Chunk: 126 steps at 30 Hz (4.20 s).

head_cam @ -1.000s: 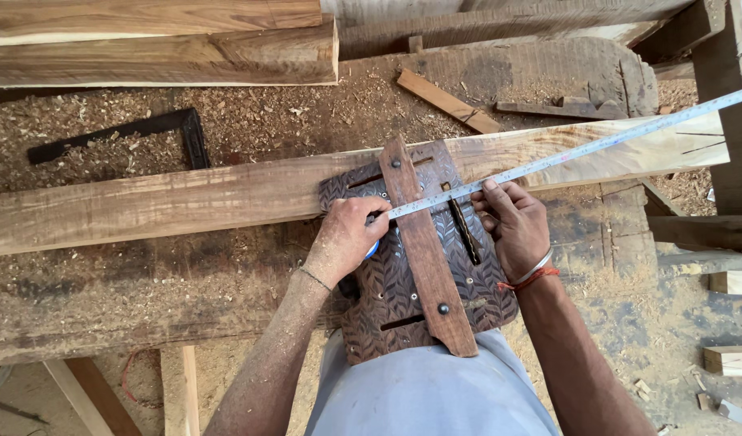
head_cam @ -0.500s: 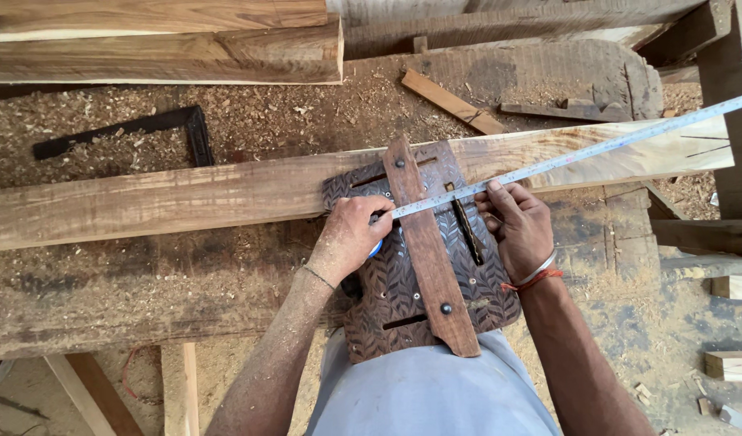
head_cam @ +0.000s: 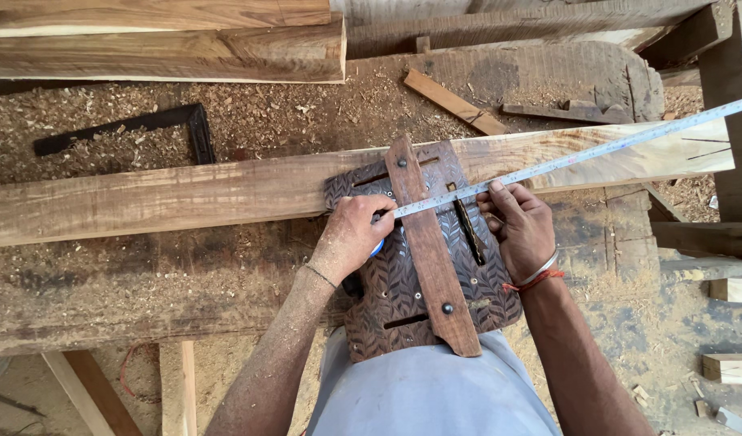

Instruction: The person measures a long wooden plank with a tape measure and marks it, then uses a try square and a marking tool to lay out a line on a smaller wood piece. They then carry a circular saw to a workbench and later measure another wood piece with the tape measure.

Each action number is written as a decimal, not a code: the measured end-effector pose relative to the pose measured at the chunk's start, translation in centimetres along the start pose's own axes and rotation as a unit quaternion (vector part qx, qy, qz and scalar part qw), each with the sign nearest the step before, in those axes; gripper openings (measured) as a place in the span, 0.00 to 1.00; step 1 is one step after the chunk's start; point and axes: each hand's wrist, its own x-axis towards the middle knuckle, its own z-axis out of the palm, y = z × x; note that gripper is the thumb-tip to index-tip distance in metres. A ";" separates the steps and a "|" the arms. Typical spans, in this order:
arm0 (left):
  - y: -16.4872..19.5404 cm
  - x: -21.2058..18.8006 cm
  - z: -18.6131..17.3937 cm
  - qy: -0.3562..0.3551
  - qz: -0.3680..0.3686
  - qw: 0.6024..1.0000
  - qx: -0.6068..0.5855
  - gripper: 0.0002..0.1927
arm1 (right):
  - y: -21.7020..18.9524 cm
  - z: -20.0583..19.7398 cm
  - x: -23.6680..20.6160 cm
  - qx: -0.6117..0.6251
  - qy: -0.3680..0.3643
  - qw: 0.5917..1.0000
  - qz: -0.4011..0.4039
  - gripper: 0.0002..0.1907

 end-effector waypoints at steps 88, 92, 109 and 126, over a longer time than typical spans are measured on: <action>-0.8 0.3 0.5 0.000 0.012 1.000 -0.002 0.10 | 0.0 -0.2 0.1 -0.009 0.004 1.000 0.006 0.10; -0.8 0.3 0.5 0.005 0.014 1.000 -0.007 0.10 | 0.0 -0.2 0.0 -0.011 0.003 1.000 0.007 0.10; -1.0 0.3 0.5 0.017 0.045 0.998 -0.033 0.10 | 0.1 -0.7 0.2 0.014 -0.010 1.000 0.004 0.08; -1.2 0.5 0.4 -0.002 0.043 0.999 -0.034 0.10 | 0.0 -0.5 -0.1 0.012 -0.003 1.000 0.005 0.08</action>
